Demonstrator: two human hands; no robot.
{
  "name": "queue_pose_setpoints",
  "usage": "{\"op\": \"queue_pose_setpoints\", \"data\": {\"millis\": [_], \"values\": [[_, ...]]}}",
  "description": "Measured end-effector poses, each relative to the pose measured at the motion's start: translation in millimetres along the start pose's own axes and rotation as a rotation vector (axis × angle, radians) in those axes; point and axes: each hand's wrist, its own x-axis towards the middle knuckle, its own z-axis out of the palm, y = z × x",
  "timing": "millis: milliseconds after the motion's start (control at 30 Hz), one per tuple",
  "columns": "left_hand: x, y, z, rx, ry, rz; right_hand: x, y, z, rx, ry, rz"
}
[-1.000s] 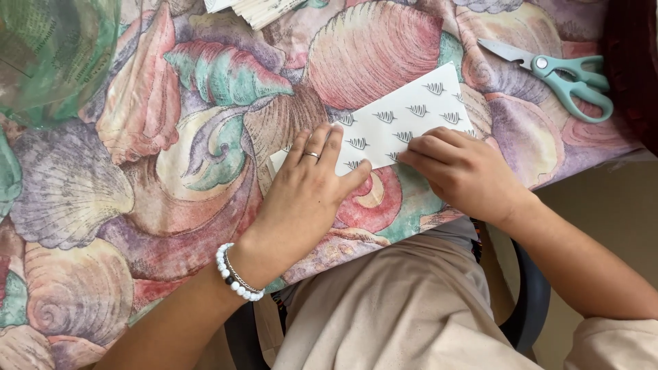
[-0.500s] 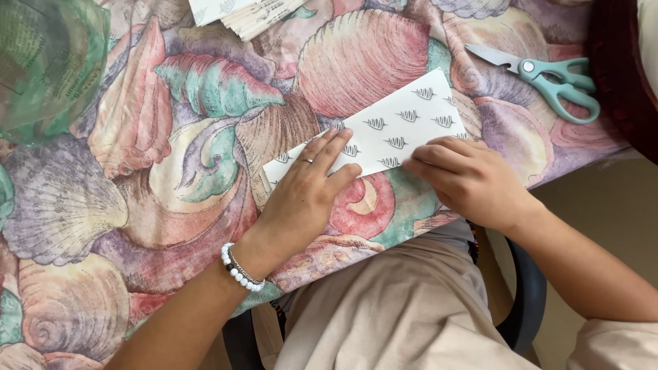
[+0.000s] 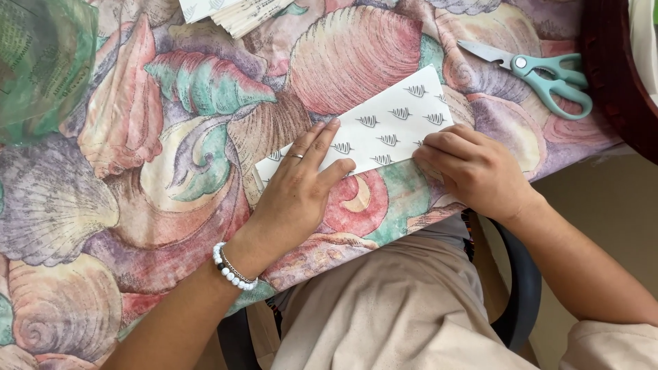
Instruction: Folding pre-printed paper sheets into bags and stacking them on a table.
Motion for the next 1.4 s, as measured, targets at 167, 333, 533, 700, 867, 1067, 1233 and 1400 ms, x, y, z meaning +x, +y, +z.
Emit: {"op": "queue_pose_setpoints", "data": {"millis": [167, 333, 533, 700, 867, 1067, 1233, 1400], "values": [[-1.0, -2.2, 3.0, 0.039, 0.016, 0.016, -1.0, 3.2, 0.7, -0.019, -0.040, -0.005], [0.6, -2.3, 1.7, 0.026, 0.023, -0.019, -0.9, 4.0, -0.5, -0.021, -0.059, -0.013], [0.1, -2.0, -0.1, 0.032, 0.016, -0.017, -0.9, 3.0, 1.6, -0.011, -0.026, -0.003], [-1.2, -3.1, 2.9, 0.099, -0.004, 0.006, 17.8, -0.2, -9.5, 0.000, -0.118, 0.069], [1.6, -1.9, 0.8, 0.033, -0.094, -0.089, 63.2, 0.0, -1.3, -0.256, -0.439, 0.202], [-1.0, -5.7, 10.4, 0.068, 0.009, -0.029, 81.4, 9.8, 7.5, -0.308, -0.487, 0.217], [-1.6, -6.8, 9.0, 0.090, 0.004, -0.020, 83.9, 34.4, -10.3, -0.158, -0.524, 0.314], [-4.6, -7.5, 9.4, 0.095, -0.004, -0.016, 59.7, 68.1, -29.2, -0.160, -0.621, 0.614]]}}
